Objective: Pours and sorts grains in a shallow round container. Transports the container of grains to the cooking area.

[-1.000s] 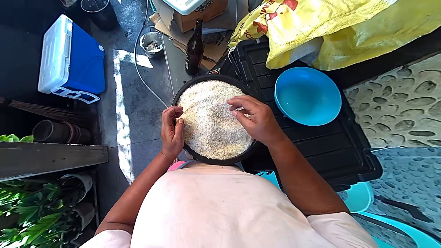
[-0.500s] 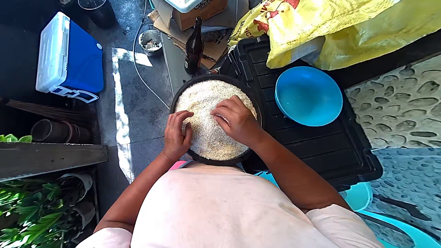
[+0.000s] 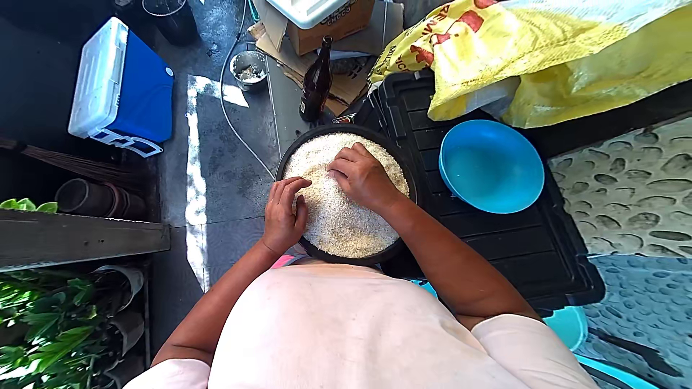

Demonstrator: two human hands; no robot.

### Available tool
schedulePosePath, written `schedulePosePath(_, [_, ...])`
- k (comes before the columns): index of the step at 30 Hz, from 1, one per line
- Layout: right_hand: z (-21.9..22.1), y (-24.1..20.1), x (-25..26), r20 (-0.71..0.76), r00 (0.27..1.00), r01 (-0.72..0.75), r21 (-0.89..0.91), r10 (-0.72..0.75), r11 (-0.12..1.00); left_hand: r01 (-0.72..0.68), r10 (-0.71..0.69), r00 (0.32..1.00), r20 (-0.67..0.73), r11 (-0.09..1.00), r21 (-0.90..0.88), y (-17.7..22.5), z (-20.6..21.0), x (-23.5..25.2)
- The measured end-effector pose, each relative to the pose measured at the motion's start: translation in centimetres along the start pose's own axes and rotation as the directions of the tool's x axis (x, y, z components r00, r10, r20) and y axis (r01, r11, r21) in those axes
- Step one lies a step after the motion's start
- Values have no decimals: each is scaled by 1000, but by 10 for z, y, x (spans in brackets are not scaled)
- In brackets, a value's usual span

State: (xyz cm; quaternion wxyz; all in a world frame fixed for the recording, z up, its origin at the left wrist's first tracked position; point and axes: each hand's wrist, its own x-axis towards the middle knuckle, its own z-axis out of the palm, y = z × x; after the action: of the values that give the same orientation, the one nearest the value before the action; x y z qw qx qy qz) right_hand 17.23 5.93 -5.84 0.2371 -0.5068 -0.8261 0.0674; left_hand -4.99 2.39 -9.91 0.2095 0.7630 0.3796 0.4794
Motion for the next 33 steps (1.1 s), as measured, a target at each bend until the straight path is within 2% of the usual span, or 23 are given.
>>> schedulePosePath(2, [-11,1,-5,-60,992,-95,269,115,958,-3,3,1000,-1,1000,-3,-1,0,0])
schedulePosePath(3, [-19,-1,-10,-46,974,-177,463,223,869,-4,4,1000,0,1000,-10,-1,0,0])
schedulePosePath(4, [-27,-5,-16,12,937,-266,671,348,692,-5,5,1000,0,1000,-19,-2,0,-1])
schedulePosePath(5, [-35,-9,-21,91,885,-317,837,457,447,-5,5,1000,1,1000,-24,-2,0,-1])
schedulePosePath(6, [-43,-14,-26,190,822,-344,917,536,202,-3,3,1000,2,1000,-28,-2,0,-1])
schedulePosePath(8, [-54,-23,-40,355,712,-345,928,605,-139,0,0,1000,1,999,-34,-3,1,-2])
schedulePosePath(9, [-55,-25,-46,410,671,-321,912,618,-256,-2,2,1000,-1,999,-36,-4,1,-2])
schedulePosePath(11, [-54,-30,-60,485,615,-288,872,621,-396,-4,4,1000,-1,999,-36,-4,1,-3])
schedulePosePath(13, [-52,-36,-74,532,578,-281,842,619,-461,4,-4,1000,9,999,-35,-3,0,-3])
schedulePosePath(17, [-49,-46,-89,582,539,-296,808,609,-510,10,-10,1000,25,1000,-29,-3,-1,-3])
schedulePosePath(19, [-47,-49,-93,586,547,-303,804,598,-511,10,-9,999,31,1000,-21,-2,-1,-3])
schedulePosePath(24, [-47,-52,-97,520,623,-302,849,584,-434,13,-13,1000,27,1000,-16,-2,-1,-3])
schedulePosePath(33, [-47,-57,-94,485,664,-332,873,569,-357,9,-9,1000,22,1000,-21,-3,-1,-4])
